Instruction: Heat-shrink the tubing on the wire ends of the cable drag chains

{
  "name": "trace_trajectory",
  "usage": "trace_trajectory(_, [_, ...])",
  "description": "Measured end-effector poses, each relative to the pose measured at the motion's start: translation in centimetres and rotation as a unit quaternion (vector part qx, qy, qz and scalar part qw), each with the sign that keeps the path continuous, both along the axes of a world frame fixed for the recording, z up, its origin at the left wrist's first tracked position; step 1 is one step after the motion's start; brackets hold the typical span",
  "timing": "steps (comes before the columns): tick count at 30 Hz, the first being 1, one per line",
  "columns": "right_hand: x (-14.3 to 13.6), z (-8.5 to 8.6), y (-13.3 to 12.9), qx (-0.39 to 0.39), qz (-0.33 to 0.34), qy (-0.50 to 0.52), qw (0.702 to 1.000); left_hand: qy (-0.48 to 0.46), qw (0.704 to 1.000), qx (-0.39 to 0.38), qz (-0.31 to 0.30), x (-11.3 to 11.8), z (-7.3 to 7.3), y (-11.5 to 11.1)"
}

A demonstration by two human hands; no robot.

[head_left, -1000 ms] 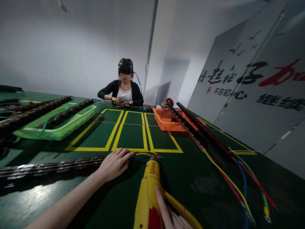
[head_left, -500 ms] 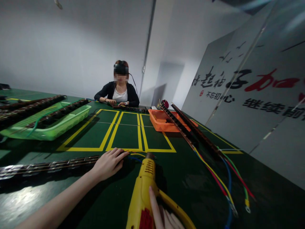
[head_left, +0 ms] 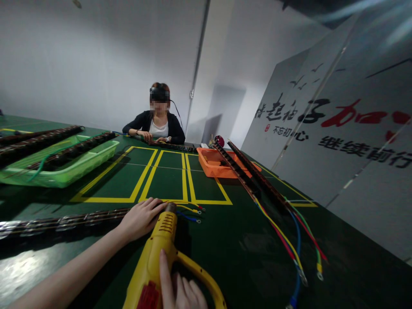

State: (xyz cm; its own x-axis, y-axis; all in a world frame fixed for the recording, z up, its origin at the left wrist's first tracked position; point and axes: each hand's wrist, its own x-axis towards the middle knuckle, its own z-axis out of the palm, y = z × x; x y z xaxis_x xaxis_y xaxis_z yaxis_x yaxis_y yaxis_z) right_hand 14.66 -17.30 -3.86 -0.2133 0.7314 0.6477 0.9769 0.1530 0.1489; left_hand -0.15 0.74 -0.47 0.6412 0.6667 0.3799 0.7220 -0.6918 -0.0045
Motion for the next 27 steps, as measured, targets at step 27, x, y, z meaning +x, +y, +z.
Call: trace_trajectory(27, [8.3,2.5,-2.0,-0.139,-0.012,0.035,0.990,-0.007,1.000,0.020,0.001,0.1,0.5,-0.6])
